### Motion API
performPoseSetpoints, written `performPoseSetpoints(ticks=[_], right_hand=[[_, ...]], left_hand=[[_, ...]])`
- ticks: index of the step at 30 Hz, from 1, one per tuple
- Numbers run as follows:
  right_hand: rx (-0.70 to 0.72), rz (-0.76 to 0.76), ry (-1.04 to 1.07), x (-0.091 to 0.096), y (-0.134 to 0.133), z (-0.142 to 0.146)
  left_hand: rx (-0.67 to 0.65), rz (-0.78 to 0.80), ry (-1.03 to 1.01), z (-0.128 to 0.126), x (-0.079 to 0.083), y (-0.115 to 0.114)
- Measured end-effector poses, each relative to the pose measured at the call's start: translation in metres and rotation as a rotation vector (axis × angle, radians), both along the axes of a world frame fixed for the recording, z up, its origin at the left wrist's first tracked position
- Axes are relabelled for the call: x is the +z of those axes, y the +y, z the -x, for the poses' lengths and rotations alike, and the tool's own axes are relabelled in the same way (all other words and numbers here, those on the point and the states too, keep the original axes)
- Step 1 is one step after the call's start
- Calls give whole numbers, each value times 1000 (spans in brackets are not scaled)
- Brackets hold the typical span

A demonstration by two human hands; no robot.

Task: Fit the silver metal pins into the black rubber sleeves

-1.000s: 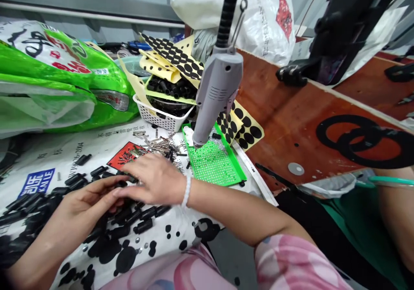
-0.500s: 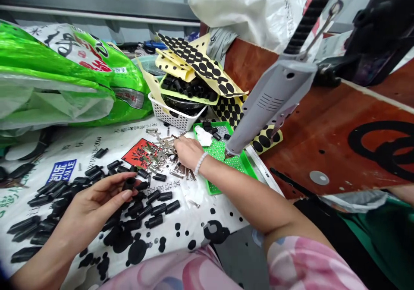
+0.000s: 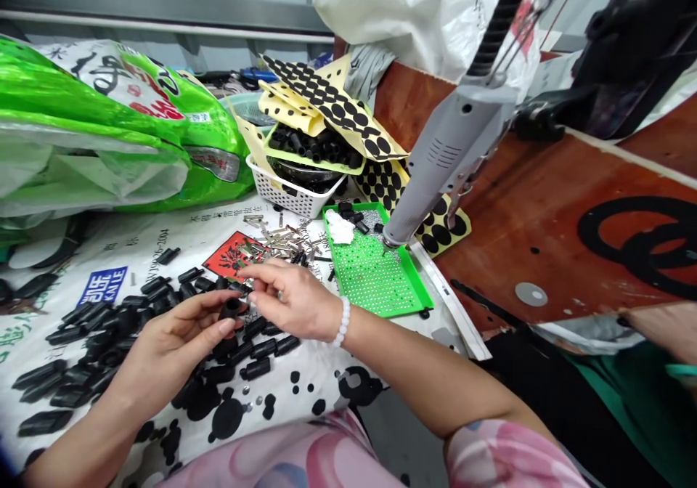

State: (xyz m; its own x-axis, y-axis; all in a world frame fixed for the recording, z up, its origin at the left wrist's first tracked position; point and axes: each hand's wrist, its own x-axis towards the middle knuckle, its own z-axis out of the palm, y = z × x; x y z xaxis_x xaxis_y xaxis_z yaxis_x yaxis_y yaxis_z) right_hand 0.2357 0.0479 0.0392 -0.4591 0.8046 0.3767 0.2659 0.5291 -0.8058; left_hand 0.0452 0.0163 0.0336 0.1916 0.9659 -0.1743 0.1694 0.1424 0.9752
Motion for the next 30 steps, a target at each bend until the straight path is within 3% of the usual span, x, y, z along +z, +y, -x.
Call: performPoseSetpoints(ticks=[4,9,15,23,30], right_hand=[[-13,-17,10,0,-3,1],[-104,121,268,-1,-9,5],[-127,-178,184,-1,-16,6],[-157,-256,246,-8,-21,10],[-135,-432,30,-17,-24,1]], left_hand=[[-1,-18,-17,-2,0,-1],[5,-24,-20,-6,0,-2],[36,53,-137,-5,2,-5],[-5,70,-173,-3,9,-4],[-39,111,-161,-3,2,-3]])
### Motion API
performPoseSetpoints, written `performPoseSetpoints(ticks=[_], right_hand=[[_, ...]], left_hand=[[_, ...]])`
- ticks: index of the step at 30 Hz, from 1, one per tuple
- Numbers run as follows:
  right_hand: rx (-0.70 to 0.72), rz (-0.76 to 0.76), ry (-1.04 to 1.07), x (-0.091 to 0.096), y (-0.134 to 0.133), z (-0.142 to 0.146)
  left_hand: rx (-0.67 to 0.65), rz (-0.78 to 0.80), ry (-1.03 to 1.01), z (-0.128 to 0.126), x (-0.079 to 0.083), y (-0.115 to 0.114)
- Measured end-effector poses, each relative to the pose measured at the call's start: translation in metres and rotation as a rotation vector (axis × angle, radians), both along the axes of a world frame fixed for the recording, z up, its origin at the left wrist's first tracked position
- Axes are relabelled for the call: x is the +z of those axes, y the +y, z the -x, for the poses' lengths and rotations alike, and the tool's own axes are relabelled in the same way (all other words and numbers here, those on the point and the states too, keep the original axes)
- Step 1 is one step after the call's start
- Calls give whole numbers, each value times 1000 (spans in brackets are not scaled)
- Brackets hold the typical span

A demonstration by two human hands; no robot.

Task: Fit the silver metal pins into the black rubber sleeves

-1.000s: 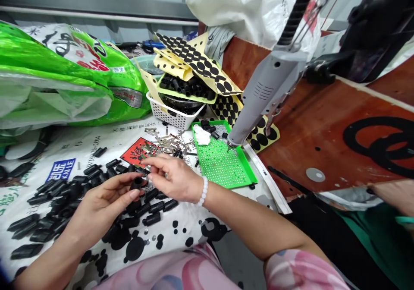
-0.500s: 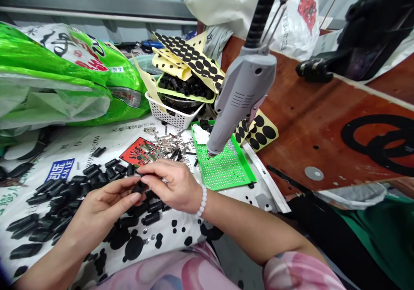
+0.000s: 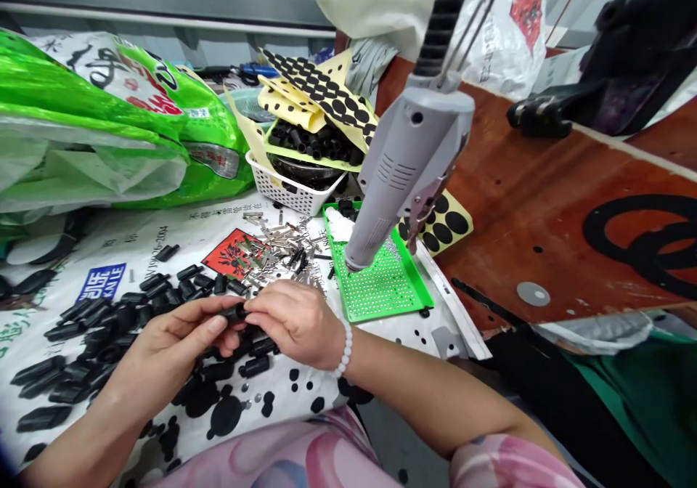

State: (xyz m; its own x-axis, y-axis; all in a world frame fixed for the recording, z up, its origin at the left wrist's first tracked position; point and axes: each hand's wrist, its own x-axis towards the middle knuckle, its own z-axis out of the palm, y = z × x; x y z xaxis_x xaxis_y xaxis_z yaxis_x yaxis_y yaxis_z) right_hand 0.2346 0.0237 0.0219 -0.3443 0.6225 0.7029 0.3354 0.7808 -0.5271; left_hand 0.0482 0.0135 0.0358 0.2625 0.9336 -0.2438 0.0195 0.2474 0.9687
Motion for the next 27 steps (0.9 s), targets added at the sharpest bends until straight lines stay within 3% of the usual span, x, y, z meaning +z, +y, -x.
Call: performPoseSetpoints(ticks=[3,7,15,20,23,27], right_hand=[[-14,-45,-63,-1,0,-2],[-9,45,-28,-2,-1,0],[-10,363,71,0,-9,5],[9,553,156,1,-15,6],[-27,545,159,-1,-20,8],[-91,393,137,-3,-22,11]], left_hand=[[-17,29,-18,1,-1,0],[-13,-32,63,0,3,-2],[-27,-482,424,1,4,-8],[-42,-733,534,-1,3,-11],[2,-703,530,-4,1,-12],[62,-440,385,-5,-4,-13]])
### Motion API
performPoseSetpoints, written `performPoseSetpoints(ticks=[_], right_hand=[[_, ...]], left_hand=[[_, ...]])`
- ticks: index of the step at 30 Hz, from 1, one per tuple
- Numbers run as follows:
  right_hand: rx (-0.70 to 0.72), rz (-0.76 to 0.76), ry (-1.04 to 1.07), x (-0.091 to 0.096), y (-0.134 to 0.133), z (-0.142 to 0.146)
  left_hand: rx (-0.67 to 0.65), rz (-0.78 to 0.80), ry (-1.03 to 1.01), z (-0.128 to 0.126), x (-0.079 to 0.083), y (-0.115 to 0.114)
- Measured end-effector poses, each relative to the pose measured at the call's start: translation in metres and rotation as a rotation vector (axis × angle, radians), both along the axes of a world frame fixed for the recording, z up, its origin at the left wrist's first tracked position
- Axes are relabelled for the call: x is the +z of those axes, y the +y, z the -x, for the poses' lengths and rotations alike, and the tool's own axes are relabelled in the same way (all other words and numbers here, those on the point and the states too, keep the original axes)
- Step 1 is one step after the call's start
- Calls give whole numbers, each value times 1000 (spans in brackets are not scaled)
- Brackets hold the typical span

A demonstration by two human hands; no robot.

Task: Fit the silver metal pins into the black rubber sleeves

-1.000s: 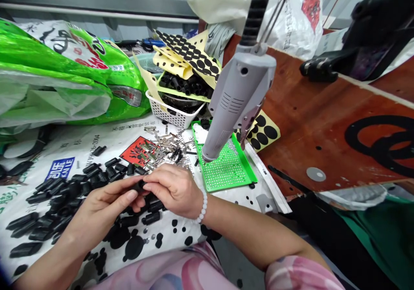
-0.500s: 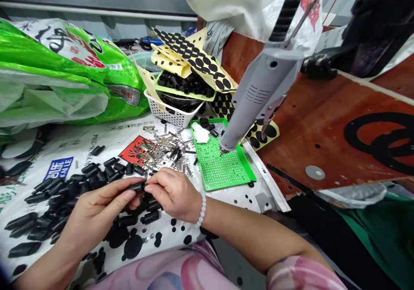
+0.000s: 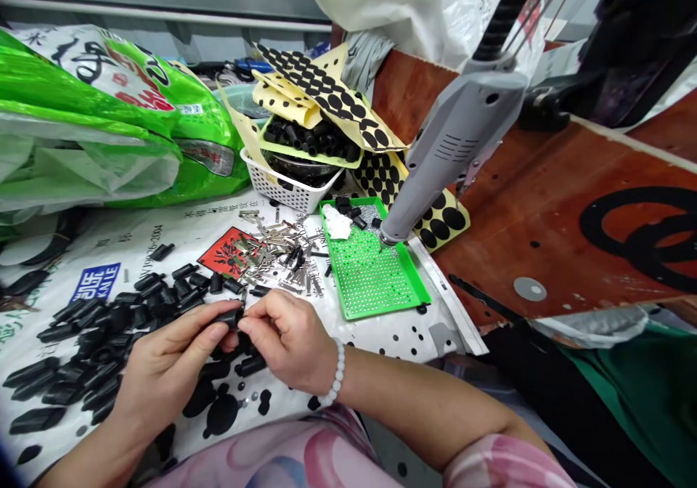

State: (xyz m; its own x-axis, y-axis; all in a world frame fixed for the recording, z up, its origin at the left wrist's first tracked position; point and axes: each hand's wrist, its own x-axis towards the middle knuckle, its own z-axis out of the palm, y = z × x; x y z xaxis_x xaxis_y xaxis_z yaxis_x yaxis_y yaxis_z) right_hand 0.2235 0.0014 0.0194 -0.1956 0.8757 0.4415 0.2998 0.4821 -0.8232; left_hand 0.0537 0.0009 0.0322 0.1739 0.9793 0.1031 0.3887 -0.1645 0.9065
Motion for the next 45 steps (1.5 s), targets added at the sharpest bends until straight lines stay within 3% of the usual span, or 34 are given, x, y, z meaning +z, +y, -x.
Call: performPoseSetpoints(ticks=[8,12,14,17,21,25,30,33,35,37,41,45], right_hand=[[115,-448,-234,1,6,-6],[147,-592,-358,-1,6,-12],[154,-594,-371,-3,5,-13],[139,-465,-297,-5,4,-12],[110,-244,-42,-9,1,-8],[76,-54,120,-13,-3,-4],[88,308,333,-19,-6,3],[111,486,450,-19,-5,5],[120,588,510,-15,-4,5],[139,642,539,-9,-1,5],[191,646,525,5,5,3],[151,593,470,6,7,0]], left_hand=[[-123,634,-581,9,2,2],[-212,898,-641,6,6,4],[-238,937,-619,6,6,5],[-196,809,-538,7,5,4],[-119,565,-352,8,2,-1],[-124,321,-140,6,1,-5],[-138,-30,61,5,-1,-5],[-146,-120,105,6,-3,-4],[-117,-88,68,7,-6,-4],[-78,43,-31,8,-8,-3],[-49,365,-389,10,-10,1],[-36,529,-669,10,-7,2]])
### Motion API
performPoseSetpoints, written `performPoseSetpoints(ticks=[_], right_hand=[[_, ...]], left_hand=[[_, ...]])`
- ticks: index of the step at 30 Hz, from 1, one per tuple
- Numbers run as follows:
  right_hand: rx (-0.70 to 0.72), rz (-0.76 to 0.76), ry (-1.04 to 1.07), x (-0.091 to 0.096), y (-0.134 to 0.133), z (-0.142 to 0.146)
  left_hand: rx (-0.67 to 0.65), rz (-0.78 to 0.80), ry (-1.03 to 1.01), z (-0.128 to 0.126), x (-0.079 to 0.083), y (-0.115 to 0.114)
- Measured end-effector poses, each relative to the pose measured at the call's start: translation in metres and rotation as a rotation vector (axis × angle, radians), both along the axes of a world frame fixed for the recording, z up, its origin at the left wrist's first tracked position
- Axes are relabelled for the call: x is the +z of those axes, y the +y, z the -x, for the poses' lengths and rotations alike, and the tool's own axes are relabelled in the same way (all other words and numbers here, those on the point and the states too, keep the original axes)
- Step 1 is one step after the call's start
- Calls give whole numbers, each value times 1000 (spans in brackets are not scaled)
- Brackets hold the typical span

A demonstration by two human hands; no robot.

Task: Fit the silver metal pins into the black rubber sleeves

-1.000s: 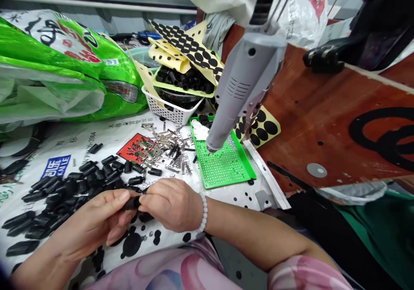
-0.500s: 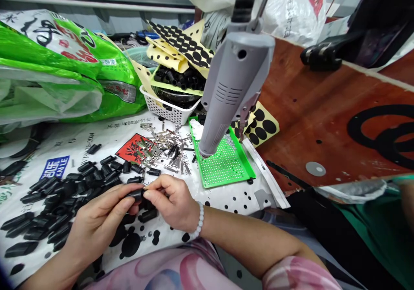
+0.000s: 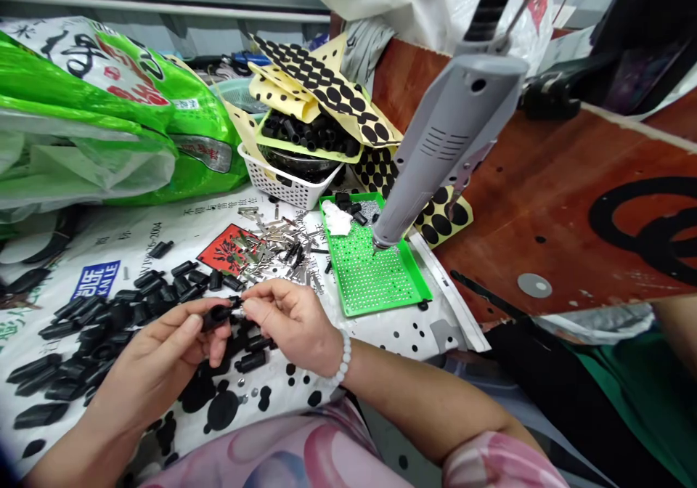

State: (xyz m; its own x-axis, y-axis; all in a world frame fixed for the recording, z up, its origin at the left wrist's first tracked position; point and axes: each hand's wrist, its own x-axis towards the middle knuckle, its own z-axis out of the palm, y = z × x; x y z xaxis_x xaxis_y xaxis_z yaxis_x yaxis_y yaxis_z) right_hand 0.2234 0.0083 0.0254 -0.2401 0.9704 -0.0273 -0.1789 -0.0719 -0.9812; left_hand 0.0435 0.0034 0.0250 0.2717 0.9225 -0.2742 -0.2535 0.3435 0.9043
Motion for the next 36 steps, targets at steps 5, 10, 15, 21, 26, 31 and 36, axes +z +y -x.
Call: performPoseSetpoints(ticks=[5,10,15,21,26,31,36], right_hand=[[-75,-339,-164,-5,-5,6],[-156,-563,-272,-4,-5,8],[-139,-812,-569,-4,0,6],[-28,-737,-749,-11,-2,8],[24,-592,-629,-12,-3,4],[70,-544,-554,-12,-2,6],[-29,-716,-605,-15,-5,11]], left_hand=[[-9,49,-132,-9,0,-2],[-28,-95,56,-13,-4,-6],[157,-639,621,-3,5,-4],[-2,-1012,950,0,9,1],[-13,-995,994,7,-3,1],[11,-857,968,12,-4,0],[60,-419,776,8,-3,-4]])
